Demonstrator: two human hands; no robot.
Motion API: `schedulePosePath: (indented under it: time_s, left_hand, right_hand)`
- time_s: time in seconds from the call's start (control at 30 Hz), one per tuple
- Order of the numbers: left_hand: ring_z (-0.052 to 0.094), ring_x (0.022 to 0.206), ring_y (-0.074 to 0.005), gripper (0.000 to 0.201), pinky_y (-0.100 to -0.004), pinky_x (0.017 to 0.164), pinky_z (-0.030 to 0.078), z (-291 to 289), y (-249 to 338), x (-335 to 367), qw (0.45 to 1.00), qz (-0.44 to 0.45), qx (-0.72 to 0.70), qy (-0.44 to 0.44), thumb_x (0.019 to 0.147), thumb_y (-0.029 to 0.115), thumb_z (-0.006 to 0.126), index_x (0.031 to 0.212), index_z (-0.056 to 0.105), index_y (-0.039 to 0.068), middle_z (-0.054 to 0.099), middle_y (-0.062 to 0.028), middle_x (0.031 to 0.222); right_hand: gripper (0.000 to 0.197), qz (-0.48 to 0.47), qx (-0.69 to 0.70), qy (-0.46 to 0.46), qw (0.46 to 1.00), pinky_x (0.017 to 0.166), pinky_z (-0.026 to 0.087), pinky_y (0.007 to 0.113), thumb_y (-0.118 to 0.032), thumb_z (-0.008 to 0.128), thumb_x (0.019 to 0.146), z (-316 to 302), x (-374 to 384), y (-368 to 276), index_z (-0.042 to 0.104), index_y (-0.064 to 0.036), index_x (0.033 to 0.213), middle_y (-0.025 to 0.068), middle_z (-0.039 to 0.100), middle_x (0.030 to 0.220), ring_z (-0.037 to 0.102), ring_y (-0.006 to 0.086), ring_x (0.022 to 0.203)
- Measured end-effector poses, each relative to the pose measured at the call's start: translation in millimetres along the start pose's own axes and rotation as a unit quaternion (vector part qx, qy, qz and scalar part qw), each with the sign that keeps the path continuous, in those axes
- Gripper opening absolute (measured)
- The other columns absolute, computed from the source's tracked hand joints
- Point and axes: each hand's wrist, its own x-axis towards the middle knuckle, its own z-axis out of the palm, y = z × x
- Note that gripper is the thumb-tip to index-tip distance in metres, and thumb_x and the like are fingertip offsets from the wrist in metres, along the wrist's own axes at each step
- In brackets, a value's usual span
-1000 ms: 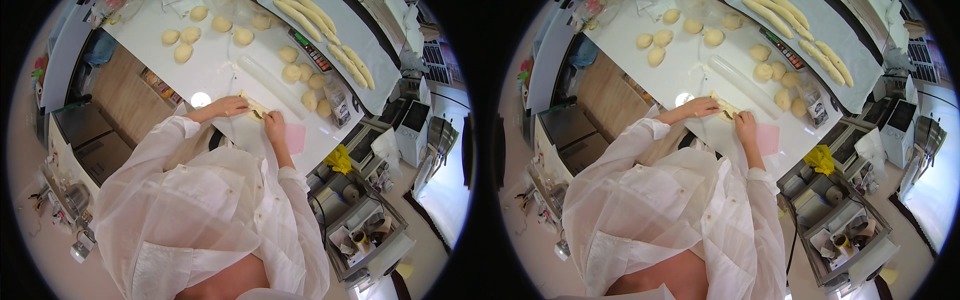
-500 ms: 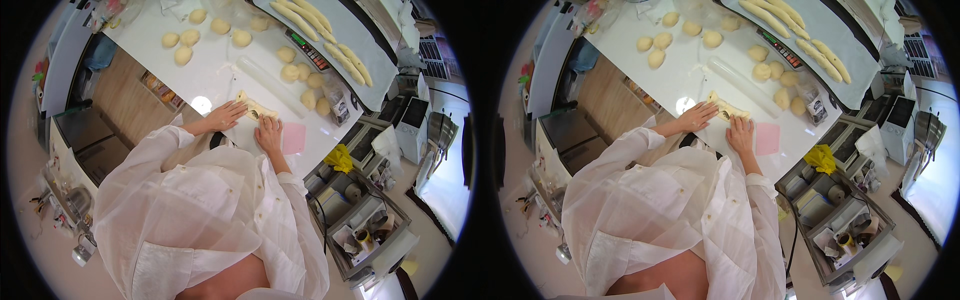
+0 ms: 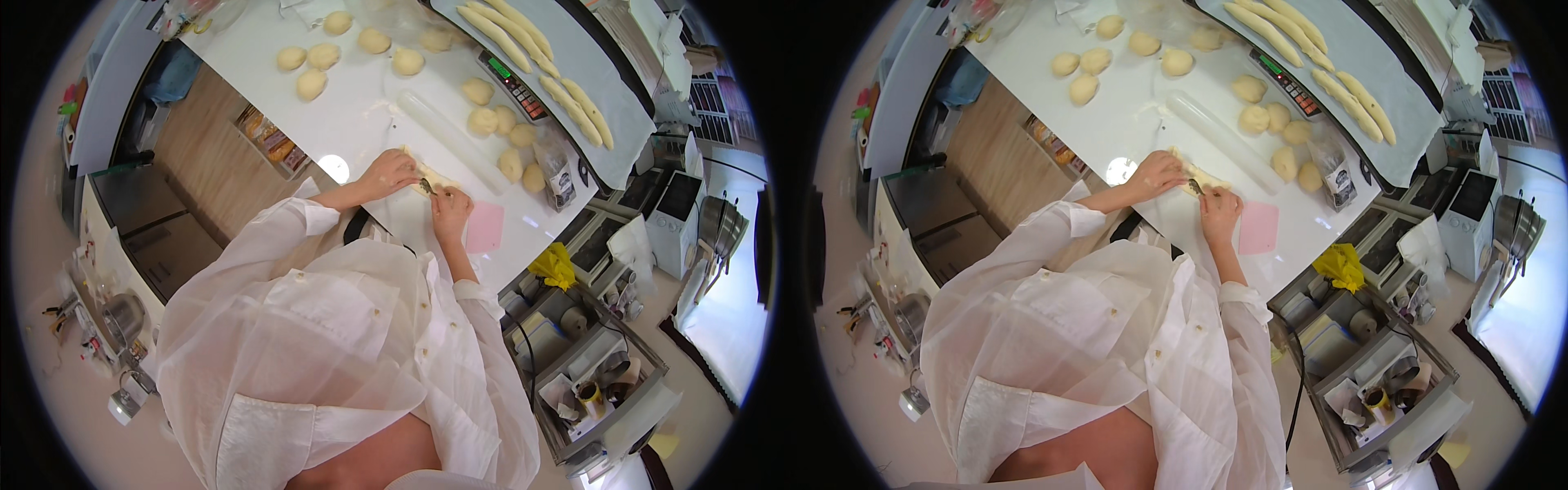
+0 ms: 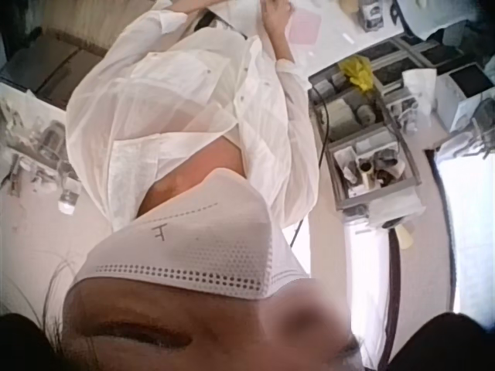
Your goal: The person prepares filled bread rolls by flattening dough balls, sprinkling a dark filling, and rolling them into long shapes. The finished rolls are placed on a baking tray lined with parchment paper. The process is repeated for multiple dough balls.
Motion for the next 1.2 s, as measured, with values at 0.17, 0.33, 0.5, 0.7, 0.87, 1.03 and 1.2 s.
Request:
schedulePosePath:
  time_s: [0.17, 0.33, 0.5, 0.7, 0.87, 1.03, 1.2]
  left_hand:
    - [0.052, 0.105, -0.0217, 0.028, -0.0402, 0.094, 0.040, 5, -17, 37, 0.993, -0.023, -0.013, -0.111, 0.077, 0.028, 0.072, 0.102, 0.070, 0.017, 0.061, -0.0005, 0.103]
    - [0.051, 0.107, -0.0211, 0.030, -0.0391, 0.096, 0.038, -16, -39, 60, 0.961, -0.009, 0.030, -0.276, 0.078, 0.025, 0.070, 0.107, 0.069, 0.017, 0.062, 0.0002, 0.105]
    - [0.052, 0.101, -0.0227, 0.025, -0.0373, 0.093, 0.041, -20, -47, 60, 0.939, 0.003, 0.055, -0.341, 0.076, 0.018, 0.071, 0.100, 0.068, 0.014, 0.060, -0.0012, 0.094]
    - [0.052, 0.097, -0.0240, 0.018, -0.0348, 0.085, 0.047, -18, -44, 62, 0.932, -0.033, 0.025, -0.359, 0.073, 0.014, 0.071, 0.090, 0.064, 0.010, 0.060, -0.0025, 0.094]
    - [0.053, 0.094, -0.0251, 0.018, -0.0360, 0.085, 0.048, -21, -41, 53, 0.952, -0.042, -0.011, -0.303, 0.073, 0.011, 0.071, 0.090, 0.063, 0.010, 0.059, -0.0037, 0.092]
    - [0.054, 0.094, -0.0253, 0.020, -0.0361, 0.085, 0.047, -21, -56, 53, 0.963, 0.054, -0.007, -0.266, 0.074, 0.010, 0.070, 0.092, 0.061, 0.010, 0.057, -0.0046, 0.090]
    - [0.054, 0.093, -0.0250, 0.022, -0.0354, 0.084, 0.047, -17, -54, 49, 0.953, 0.076, 0.020, -0.291, 0.075, 0.006, 0.066, 0.095, 0.057, 0.010, 0.057, -0.0048, 0.088]
  right_hand:
    - [0.042, 0.078, 0.149, 0.007, 0.986, 0.094, 0.037, 0.043, -0.016, 0.070, 0.080, -6, 24, 15, 0.061, -0.0094, 0.120, 0.0066, 0.058, 0.112, 0.050, 0.0270, 0.107]
    - [0.037, 0.044, 0.174, -0.153, 0.972, 0.090, 0.042, 0.041, -0.012, 0.069, 0.078, -15, 44, 43, 0.064, -0.0065, 0.114, 0.0094, 0.060, 0.107, 0.050, 0.0315, 0.103]
    - [0.026, 0.051, 0.143, -0.222, 0.963, 0.089, 0.044, 0.040, -0.008, 0.068, 0.076, -18, 56, 45, 0.066, -0.0043, 0.102, 0.0108, 0.060, 0.100, 0.051, 0.0313, 0.100]
    - [0.021, 0.069, 0.154, -0.238, 0.957, 0.088, 0.045, 0.040, -0.008, 0.070, 0.076, -18, 57, 45, 0.065, -0.0024, 0.096, 0.0122, 0.060, 0.096, 0.054, 0.0311, 0.095]
    - [0.022, 0.132, 0.217, -0.227, 0.940, 0.088, 0.044, 0.039, -0.007, 0.072, 0.073, -20, 49, 41, 0.064, -0.0027, 0.094, 0.0109, 0.058, 0.097, 0.054, 0.0305, 0.096]
    - [0.025, 0.047, 0.145, -0.180, 0.972, 0.088, 0.043, 0.041, -0.004, 0.071, 0.072, -27, 48, 36, 0.062, -0.0049, 0.095, 0.0104, 0.057, 0.099, 0.050, 0.0313, 0.100]
    - [0.029, -0.004, 0.109, -0.187, 0.976, 0.087, 0.043, 0.043, -0.004, 0.070, 0.073, -21, 45, 34, 0.057, -0.0055, 0.099, 0.0112, 0.056, 0.100, 0.050, 0.0326, 0.101]
